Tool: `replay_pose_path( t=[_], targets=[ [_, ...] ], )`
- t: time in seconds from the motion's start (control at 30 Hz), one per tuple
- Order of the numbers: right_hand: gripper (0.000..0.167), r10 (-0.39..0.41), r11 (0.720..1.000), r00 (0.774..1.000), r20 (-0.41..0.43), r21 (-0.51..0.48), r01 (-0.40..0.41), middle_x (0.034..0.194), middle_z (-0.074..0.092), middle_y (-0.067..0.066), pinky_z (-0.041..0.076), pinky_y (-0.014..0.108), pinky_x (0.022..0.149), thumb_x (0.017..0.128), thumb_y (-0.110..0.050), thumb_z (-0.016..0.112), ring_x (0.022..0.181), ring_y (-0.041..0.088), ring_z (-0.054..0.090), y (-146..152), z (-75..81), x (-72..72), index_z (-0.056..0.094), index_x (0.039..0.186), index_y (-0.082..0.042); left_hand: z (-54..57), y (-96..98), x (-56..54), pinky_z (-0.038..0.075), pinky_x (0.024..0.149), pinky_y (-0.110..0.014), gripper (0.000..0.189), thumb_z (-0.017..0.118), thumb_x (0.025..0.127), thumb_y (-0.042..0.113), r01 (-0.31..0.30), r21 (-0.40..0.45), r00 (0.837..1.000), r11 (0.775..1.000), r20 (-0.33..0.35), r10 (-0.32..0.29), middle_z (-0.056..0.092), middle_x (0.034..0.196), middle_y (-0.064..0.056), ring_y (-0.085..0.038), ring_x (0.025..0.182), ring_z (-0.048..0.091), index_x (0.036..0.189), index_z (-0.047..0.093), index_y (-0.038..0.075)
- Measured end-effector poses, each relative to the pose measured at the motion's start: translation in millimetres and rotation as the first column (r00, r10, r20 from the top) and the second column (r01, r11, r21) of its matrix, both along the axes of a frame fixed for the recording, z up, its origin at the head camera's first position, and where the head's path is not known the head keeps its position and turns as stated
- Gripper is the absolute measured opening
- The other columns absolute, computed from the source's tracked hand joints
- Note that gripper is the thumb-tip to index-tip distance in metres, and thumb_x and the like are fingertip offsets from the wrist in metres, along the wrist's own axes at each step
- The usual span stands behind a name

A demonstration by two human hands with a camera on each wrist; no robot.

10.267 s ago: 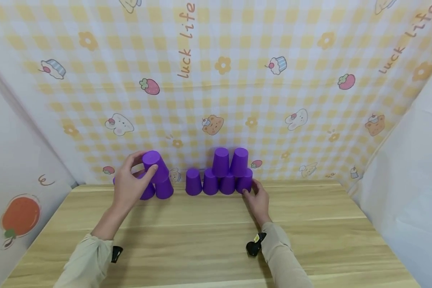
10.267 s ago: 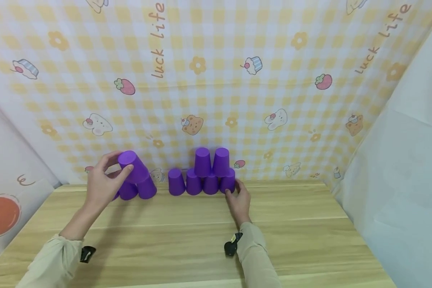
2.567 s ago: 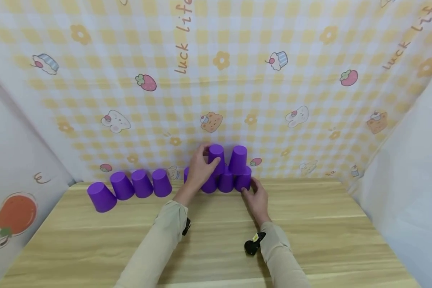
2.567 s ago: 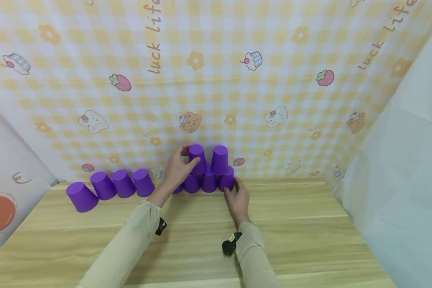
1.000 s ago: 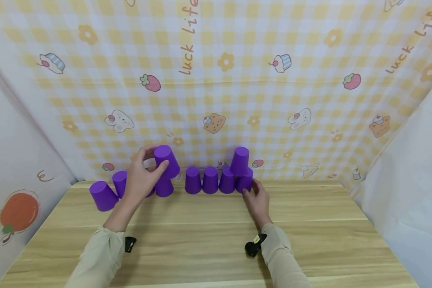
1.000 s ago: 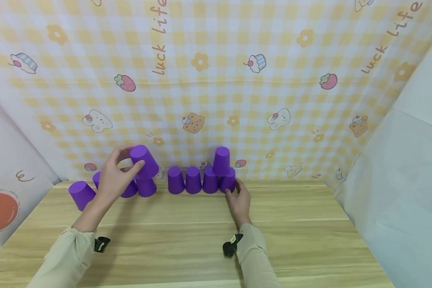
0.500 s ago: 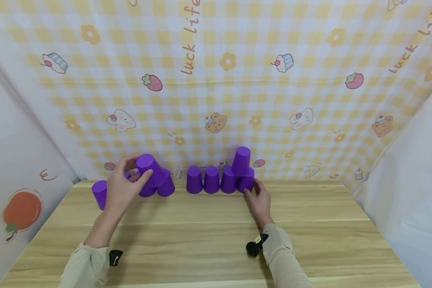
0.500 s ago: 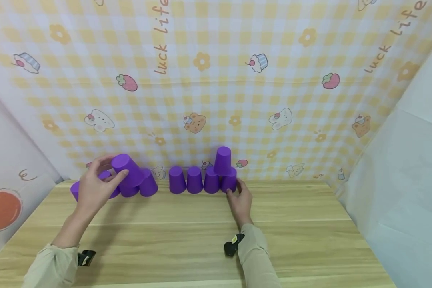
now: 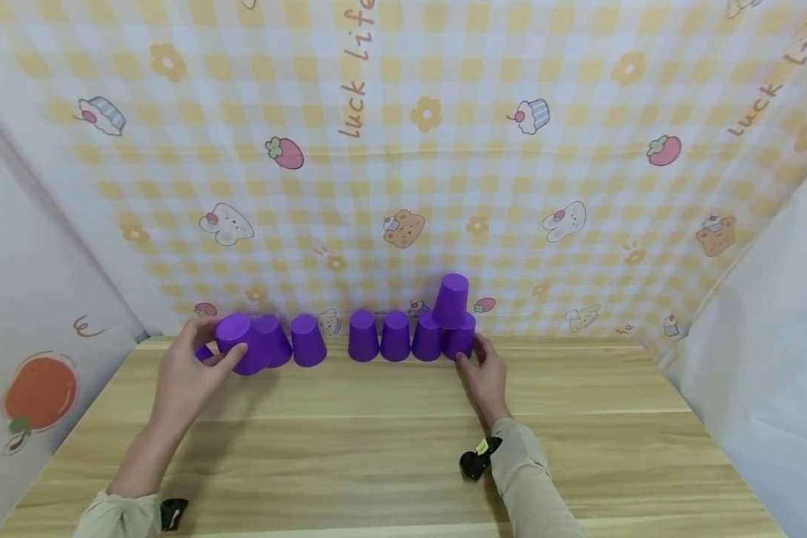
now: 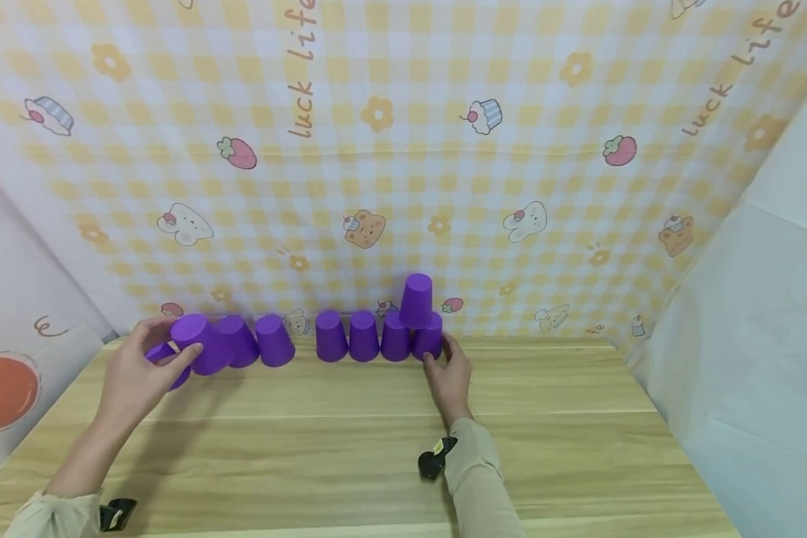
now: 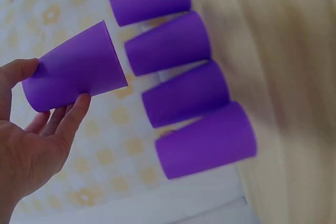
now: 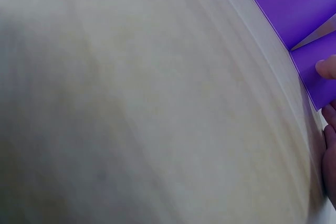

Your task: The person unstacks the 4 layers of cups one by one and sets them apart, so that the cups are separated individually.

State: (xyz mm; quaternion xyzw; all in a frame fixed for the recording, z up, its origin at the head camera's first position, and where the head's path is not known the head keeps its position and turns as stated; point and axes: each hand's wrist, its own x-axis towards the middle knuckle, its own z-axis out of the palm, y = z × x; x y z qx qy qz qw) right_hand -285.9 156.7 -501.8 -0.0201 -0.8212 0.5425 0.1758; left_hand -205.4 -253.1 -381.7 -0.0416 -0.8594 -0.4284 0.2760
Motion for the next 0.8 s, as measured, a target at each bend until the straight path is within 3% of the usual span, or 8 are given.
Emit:
replay_pose_path(
  t=[0.07,0.17,0.3,0.67,0.73,0.8],
  targets=[
    [0.048,0.002,1.000,1.000,0.003,0.001,-0.002,0.128,0.052,0.020,0.037,0.032,0.103,0.085,-0.005,0.066,0.120,0.029,0.048,-0.2,0.5,0.1,0.049,0.129,0.001,-4.6,-4.6,1.8,0.045,0.067,-0.003,0.049,0.075,0.077,0.008,-0.010,-0.017,1.000,1.000,0.019,0.010,0.061,0.106,-0.023,0.010,0.089,0.049,0.117,0.051,-0.006],
    [0.048,-0.001,1.000,1.000,-0.003,0.003,0.001,0.128,0.052,0.021,0.037,0.034,0.103,0.084,-0.005,0.066,0.120,0.030,0.049,-0.1,0.9,-0.2,0.049,0.129,0.002,-11.2,-10.9,3.5,0.043,0.067,-0.001,0.050,0.076,0.076,0.007,-0.019,-0.041,0.999,0.999,0.042,0.020,0.060,0.104,-0.026,-0.012,0.092,0.058,0.116,0.050,-0.007],
    [0.048,-0.001,1.000,1.000,-0.010,0.002,0.001,0.127,0.053,0.021,0.037,0.034,0.103,0.084,-0.004,0.066,0.119,0.030,0.049,0.2,0.5,-0.4,0.049,0.128,0.003,-20.3,-17.0,5.1,0.040,0.067,0.001,0.051,0.076,0.076,0.006,-0.023,-0.060,0.997,0.998,0.074,0.027,0.057,0.106,-0.030,-0.039,0.096,0.057,0.116,0.048,-0.010],
    [0.049,0.009,1.000,1.000,-0.014,-0.011,-0.009,0.128,0.052,0.020,0.036,0.033,0.103,0.085,-0.005,0.066,0.120,0.029,0.048,2.5,1.1,0.7,0.048,0.130,0.001,-40.9,-21.7,-0.7,0.037,0.067,0.000,0.052,0.076,0.075,0.004,-0.047,-0.091,0.994,0.995,0.097,0.055,0.057,0.105,-0.034,-0.044,0.096,0.056,0.116,0.048,-0.011],
    [0.049,0.010,1.000,1.000,-0.013,-0.010,-0.010,0.128,0.052,0.020,0.037,0.033,0.103,0.085,-0.005,0.066,0.120,0.029,0.048,1.8,1.5,0.6,0.048,0.130,0.002,-43.6,-23.0,-1.1,0.041,0.069,-0.006,0.052,0.076,0.074,0.003,-0.053,-0.100,0.993,0.994,0.098,0.062,0.057,0.104,-0.035,-0.044,0.095,0.057,0.116,0.048,-0.011],
    [0.049,0.012,1.000,1.000,-0.010,-0.009,-0.012,0.128,0.052,0.020,0.037,0.033,0.103,0.085,-0.005,0.066,0.120,0.029,0.048,0.8,1.8,0.6,0.048,0.130,0.002,-46.1,-25.4,-1.7,0.049,0.074,-0.020,0.053,0.076,0.074,0.001,-0.055,-0.112,0.993,0.992,0.096,0.066,0.057,0.104,-0.036,-0.045,0.095,0.057,0.116,0.047,-0.012]
  ],
)
